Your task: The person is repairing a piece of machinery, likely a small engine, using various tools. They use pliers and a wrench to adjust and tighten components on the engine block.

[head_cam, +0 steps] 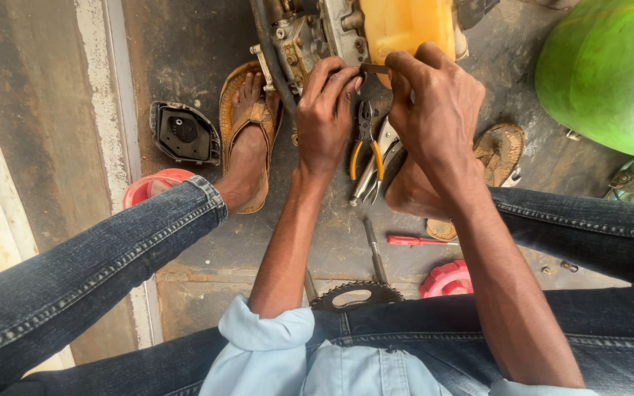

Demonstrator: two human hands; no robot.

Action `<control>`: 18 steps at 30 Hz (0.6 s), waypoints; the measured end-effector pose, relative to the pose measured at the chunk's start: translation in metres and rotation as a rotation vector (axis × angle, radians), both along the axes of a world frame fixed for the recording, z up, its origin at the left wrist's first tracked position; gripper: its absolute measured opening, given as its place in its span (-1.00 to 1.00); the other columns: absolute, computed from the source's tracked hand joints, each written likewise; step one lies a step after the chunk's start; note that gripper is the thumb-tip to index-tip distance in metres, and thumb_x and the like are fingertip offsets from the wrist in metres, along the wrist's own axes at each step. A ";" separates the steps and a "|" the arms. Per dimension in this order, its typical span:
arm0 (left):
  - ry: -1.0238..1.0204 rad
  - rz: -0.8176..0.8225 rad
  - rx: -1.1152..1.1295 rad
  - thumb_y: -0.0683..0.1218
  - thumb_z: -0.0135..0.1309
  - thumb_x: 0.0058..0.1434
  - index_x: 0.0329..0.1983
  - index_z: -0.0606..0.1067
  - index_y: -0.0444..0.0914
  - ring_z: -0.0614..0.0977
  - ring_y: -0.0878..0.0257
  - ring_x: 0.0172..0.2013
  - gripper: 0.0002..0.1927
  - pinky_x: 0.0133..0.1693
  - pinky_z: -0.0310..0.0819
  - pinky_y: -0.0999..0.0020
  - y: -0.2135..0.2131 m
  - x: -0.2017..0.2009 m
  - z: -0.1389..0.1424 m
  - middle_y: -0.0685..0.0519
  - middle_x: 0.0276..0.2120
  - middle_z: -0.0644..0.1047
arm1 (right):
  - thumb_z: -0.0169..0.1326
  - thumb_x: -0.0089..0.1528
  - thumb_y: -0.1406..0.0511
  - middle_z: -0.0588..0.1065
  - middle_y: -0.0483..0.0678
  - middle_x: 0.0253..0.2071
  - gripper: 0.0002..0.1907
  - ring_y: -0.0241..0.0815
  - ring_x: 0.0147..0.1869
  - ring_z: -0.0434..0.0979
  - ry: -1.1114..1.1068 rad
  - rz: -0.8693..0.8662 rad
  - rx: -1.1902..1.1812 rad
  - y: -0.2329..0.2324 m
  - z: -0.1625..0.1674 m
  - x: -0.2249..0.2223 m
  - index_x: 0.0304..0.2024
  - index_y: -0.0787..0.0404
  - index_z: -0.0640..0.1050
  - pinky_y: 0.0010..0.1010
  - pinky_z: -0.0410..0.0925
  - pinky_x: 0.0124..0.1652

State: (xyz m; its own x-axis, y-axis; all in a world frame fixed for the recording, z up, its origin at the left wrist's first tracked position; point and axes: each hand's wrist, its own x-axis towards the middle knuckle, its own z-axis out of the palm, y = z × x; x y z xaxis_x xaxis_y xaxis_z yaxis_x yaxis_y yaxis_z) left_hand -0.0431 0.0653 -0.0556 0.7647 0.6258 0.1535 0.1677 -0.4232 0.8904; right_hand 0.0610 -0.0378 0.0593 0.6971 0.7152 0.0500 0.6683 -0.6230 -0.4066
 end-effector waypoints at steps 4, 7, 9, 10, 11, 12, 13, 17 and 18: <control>0.005 -0.032 0.021 -0.21 0.14 0.36 -0.04 0.60 -0.29 0.69 0.15 -0.08 -0.86 -0.06 0.72 0.32 0.008 0.004 -0.012 0.01 -0.06 0.59 | 0.24 0.26 0.40 0.47 0.00 -0.33 -0.87 0.06 -0.33 0.53 -0.080 0.033 -0.039 0.004 -0.001 -0.003 -0.13 0.16 0.65 -0.15 0.32 -0.36; 0.014 -0.069 0.070 -0.20 0.15 0.34 -0.04 0.61 -0.27 0.65 0.15 -0.08 -0.85 -0.04 0.70 0.32 0.017 0.010 -0.018 0.02 -0.12 0.57 | 0.21 0.27 0.41 0.47 -0.03 -0.37 -0.95 0.00 -0.38 0.52 -0.096 0.038 -0.079 0.008 -0.004 -0.001 -0.21 0.20 0.63 -0.18 0.28 -0.43; 0.061 -0.084 0.094 -0.15 0.23 0.29 -0.09 0.63 -0.26 0.61 0.15 -0.14 -0.84 -0.07 0.64 0.30 0.022 0.012 -0.019 0.06 -0.24 0.56 | 0.19 0.30 0.42 0.46 -0.07 -0.44 -0.95 -0.08 -0.44 0.51 -0.110 0.028 -0.158 0.011 -0.008 -0.001 -0.28 0.22 0.61 -0.20 0.24 -0.51; 0.058 -0.091 0.100 -0.18 0.22 0.28 -0.08 0.62 -0.27 0.59 0.16 -0.13 -0.83 -0.05 0.62 0.29 0.023 0.012 -0.019 0.05 -0.23 0.55 | 0.19 0.29 0.42 0.46 -0.07 -0.43 -0.95 -0.07 -0.43 0.51 -0.128 0.040 -0.138 0.010 -0.009 -0.001 -0.30 0.22 0.60 -0.20 0.24 -0.50; 0.054 -0.097 0.106 -0.20 0.21 0.26 -0.07 0.62 -0.28 0.57 0.17 -0.12 -0.82 -0.02 0.59 0.29 0.023 0.012 -0.018 0.05 -0.22 0.54 | 0.20 0.28 0.42 0.46 -0.07 -0.43 -0.95 -0.06 -0.41 0.52 -0.146 0.052 -0.119 0.009 -0.009 -0.002 -0.31 0.22 0.59 -0.20 0.24 -0.48; 0.049 -0.105 0.112 -0.23 0.20 0.25 -0.06 0.61 -0.30 0.55 0.18 -0.12 -0.81 0.01 0.57 0.29 0.023 0.012 -0.016 0.05 -0.21 0.53 | 0.20 0.26 0.41 0.46 -0.07 -0.42 -0.95 -0.06 -0.39 0.53 -0.164 0.064 -0.099 0.007 -0.010 -0.003 -0.32 0.22 0.58 -0.21 0.24 -0.47; 0.042 -0.101 0.147 -0.28 0.18 0.23 -0.06 0.60 -0.31 0.53 0.16 -0.10 -0.79 0.03 0.55 0.27 0.022 0.012 -0.014 0.05 -0.19 0.52 | 0.19 0.25 0.42 0.47 -0.07 -0.42 -0.96 -0.05 -0.42 0.52 -0.156 0.064 -0.107 0.006 -0.010 -0.003 -0.31 0.21 0.59 -0.20 0.23 -0.48; 0.024 -0.105 0.190 -0.41 0.10 0.22 -0.04 0.56 -0.33 0.48 0.14 -0.04 -0.72 0.11 0.49 0.22 0.018 0.013 -0.008 0.05 -0.13 0.48 | 0.18 0.26 0.41 0.50 -0.06 -0.42 -0.95 -0.04 -0.47 0.50 -0.152 0.061 -0.137 0.004 -0.011 -0.006 -0.31 0.20 0.56 -0.21 0.23 -0.50; 0.024 -0.109 0.178 -0.44 0.09 0.22 -0.02 0.55 -0.33 0.47 0.15 -0.03 -0.70 0.13 0.49 0.22 0.018 0.013 -0.008 0.06 -0.11 0.46 | 0.18 0.27 0.41 0.51 -0.05 -0.42 -0.92 -0.04 -0.48 0.50 -0.159 0.060 -0.142 0.004 -0.012 -0.007 -0.32 0.21 0.54 -0.22 0.23 -0.51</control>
State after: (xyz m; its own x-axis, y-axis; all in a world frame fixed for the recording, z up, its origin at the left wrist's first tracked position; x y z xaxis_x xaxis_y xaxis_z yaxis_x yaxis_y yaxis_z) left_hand -0.0296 0.0830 -0.0636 0.8313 0.5033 0.2357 0.1319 -0.5908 0.7960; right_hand 0.0535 -0.0335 0.0475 0.6445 0.7628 0.0516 0.7545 -0.6237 -0.2045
